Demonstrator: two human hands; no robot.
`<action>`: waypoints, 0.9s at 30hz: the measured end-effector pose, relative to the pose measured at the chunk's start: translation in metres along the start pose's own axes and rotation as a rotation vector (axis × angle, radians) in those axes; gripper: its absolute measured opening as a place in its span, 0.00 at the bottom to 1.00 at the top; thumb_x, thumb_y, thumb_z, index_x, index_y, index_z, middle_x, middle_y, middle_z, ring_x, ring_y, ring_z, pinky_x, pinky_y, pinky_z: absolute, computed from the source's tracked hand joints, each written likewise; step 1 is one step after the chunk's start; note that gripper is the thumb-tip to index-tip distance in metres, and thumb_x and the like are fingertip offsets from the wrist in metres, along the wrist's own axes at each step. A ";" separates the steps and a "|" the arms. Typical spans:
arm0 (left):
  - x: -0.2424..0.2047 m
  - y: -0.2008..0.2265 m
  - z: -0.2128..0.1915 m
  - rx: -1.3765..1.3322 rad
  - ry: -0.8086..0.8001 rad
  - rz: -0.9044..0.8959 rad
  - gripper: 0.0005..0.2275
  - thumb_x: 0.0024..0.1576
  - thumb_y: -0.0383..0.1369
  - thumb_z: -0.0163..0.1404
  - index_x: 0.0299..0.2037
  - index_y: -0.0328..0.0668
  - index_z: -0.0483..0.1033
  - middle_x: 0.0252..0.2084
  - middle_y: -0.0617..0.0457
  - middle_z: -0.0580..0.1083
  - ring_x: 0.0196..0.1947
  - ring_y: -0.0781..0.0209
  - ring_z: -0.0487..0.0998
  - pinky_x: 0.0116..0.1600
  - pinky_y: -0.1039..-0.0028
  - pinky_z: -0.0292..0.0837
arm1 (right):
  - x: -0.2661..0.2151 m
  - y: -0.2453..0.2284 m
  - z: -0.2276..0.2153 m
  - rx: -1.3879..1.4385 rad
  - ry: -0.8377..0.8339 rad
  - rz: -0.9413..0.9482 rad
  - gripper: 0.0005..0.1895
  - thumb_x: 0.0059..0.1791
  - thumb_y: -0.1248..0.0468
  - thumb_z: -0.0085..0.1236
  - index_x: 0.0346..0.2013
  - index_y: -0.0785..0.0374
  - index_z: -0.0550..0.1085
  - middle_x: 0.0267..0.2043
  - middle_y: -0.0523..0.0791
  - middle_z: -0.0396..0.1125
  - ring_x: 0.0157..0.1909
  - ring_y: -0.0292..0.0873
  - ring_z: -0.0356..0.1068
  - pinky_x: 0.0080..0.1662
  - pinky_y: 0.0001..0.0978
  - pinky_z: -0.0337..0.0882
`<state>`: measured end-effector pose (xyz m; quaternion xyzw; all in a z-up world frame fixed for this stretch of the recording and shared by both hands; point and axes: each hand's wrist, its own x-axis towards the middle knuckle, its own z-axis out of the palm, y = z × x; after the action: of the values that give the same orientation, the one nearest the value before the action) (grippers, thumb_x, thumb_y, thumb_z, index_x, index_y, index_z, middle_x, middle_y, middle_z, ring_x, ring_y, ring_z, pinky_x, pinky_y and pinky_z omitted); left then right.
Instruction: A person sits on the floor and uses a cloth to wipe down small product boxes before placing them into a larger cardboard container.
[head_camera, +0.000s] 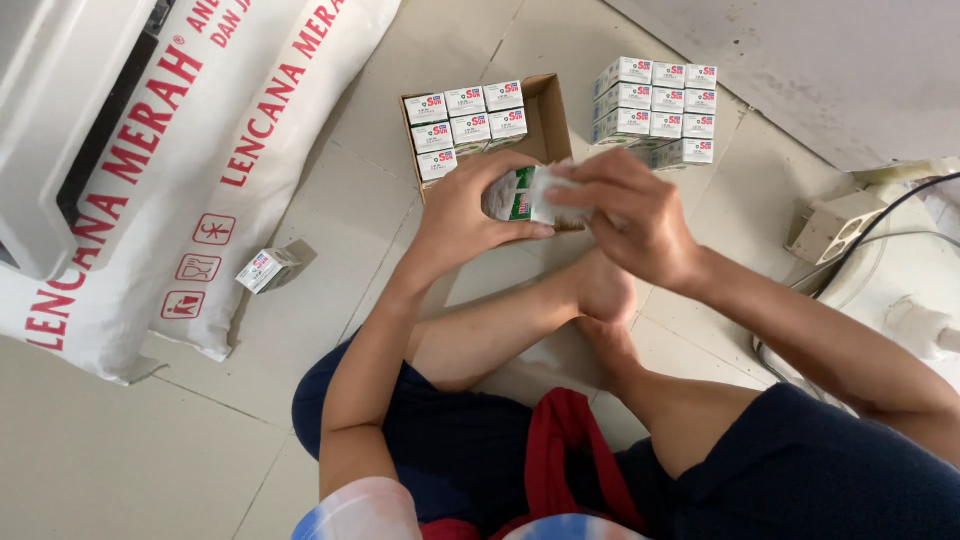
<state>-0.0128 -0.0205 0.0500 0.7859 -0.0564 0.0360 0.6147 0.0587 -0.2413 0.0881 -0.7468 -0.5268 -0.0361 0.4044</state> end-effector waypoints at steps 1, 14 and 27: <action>-0.002 0.000 0.003 -0.002 0.000 -0.002 0.28 0.43 0.44 0.70 0.53 0.51 0.76 0.49 0.50 0.78 0.55 0.41 0.75 0.61 0.51 0.66 | 0.000 0.000 0.000 0.001 -0.002 0.002 0.23 0.42 0.85 0.50 0.46 0.68 0.82 0.46 0.58 0.71 0.46 0.64 0.72 0.46 0.58 0.73; -0.001 0.004 0.008 -0.010 0.037 -0.031 0.27 0.42 0.46 0.71 0.51 0.55 0.75 0.44 0.52 0.78 0.52 0.47 0.78 0.59 0.57 0.69 | -0.001 -0.018 0.003 -0.011 0.067 -0.062 0.25 0.44 0.85 0.47 0.45 0.64 0.83 0.47 0.54 0.73 0.44 0.59 0.73 0.50 0.49 0.74; 0.002 0.019 0.009 0.059 0.103 0.103 0.26 0.50 0.46 0.66 0.54 0.48 0.70 0.46 0.45 0.76 0.51 0.42 0.77 0.57 0.54 0.70 | 0.018 0.004 -0.019 -0.082 -0.062 -0.139 0.23 0.44 0.86 0.48 0.48 0.70 0.82 0.44 0.61 0.70 0.43 0.67 0.71 0.47 0.55 0.73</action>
<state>-0.0131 -0.0339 0.0669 0.7969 -0.0638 0.1096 0.5907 0.0771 -0.2405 0.1071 -0.7251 -0.5878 -0.0623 0.3533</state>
